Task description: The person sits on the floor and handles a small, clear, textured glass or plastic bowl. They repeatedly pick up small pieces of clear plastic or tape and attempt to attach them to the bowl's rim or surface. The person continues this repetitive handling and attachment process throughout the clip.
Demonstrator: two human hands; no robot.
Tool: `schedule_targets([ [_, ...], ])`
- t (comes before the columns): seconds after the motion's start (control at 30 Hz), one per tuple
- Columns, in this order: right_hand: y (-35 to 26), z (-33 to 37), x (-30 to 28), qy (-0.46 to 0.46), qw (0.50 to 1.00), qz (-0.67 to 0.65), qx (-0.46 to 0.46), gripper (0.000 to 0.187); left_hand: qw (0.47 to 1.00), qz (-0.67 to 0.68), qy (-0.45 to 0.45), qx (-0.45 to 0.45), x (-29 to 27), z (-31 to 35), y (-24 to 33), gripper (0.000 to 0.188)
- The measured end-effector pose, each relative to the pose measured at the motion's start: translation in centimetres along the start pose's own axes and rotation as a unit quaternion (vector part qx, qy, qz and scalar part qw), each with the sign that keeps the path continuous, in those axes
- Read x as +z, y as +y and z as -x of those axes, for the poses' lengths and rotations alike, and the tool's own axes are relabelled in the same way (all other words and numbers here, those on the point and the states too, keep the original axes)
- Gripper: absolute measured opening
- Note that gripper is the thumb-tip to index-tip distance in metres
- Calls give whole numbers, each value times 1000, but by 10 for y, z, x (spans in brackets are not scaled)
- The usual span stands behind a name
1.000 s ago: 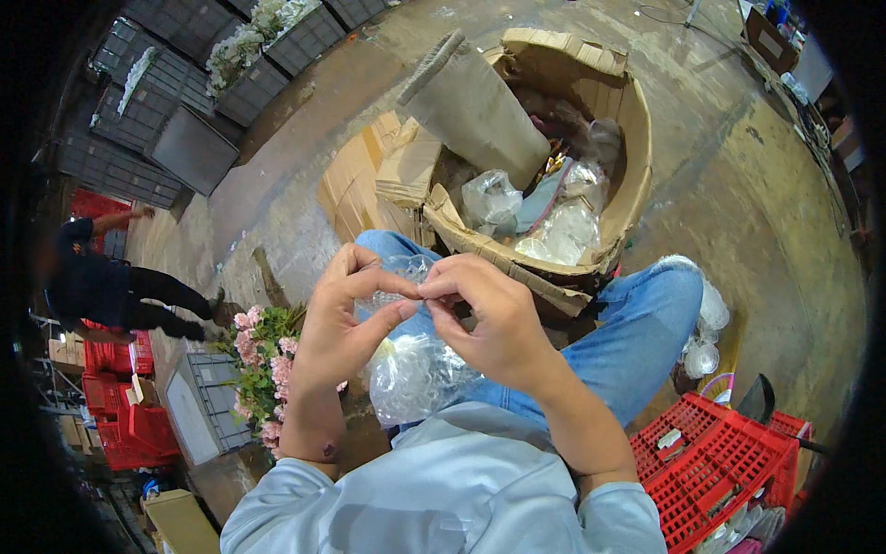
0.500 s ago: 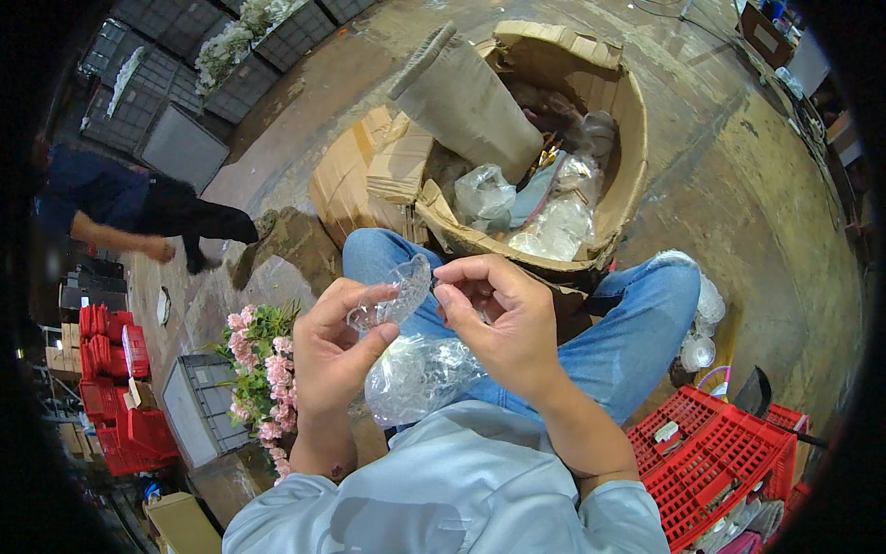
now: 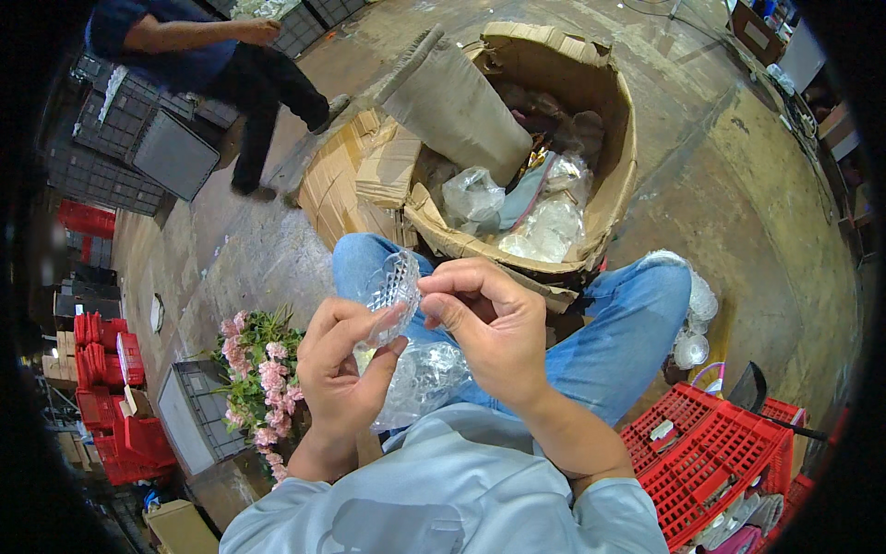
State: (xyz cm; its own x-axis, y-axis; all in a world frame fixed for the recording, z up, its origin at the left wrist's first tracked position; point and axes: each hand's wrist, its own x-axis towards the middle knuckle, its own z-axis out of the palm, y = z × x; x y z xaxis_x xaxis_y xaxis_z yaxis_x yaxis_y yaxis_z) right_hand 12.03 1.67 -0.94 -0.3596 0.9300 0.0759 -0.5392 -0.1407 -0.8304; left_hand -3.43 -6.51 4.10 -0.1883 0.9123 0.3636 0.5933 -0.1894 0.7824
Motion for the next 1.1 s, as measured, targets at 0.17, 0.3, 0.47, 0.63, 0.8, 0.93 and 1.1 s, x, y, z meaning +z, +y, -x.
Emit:
schedule_targets([
  [0.17,3,-1,0,4,1000,-12,-21,16,1000,-12,6,9,1,0,6,47],
  [0.3,3,0,2,6,999,-46,-13,17,1000,-2,17,10,2,2,6,47],
  [0.47,2,1,3,5,998,-65,-12,17,1000,-2,26,14,5,2,8,45],
  [0.63,1,3,5,9,998,-66,-7,16,999,-19,27,30,6,3,9,46],
  [0.8,3,3,5,12,997,-72,-19,16,998,-32,26,45,6,2,10,46],
  [0.93,3,4,7,15,998,-61,-31,17,997,-35,30,55,7,2,9,46],
  [1.1,-1,4,6,1,996,35,-81,18,998,-32,39,46,8,3,10,49],
])
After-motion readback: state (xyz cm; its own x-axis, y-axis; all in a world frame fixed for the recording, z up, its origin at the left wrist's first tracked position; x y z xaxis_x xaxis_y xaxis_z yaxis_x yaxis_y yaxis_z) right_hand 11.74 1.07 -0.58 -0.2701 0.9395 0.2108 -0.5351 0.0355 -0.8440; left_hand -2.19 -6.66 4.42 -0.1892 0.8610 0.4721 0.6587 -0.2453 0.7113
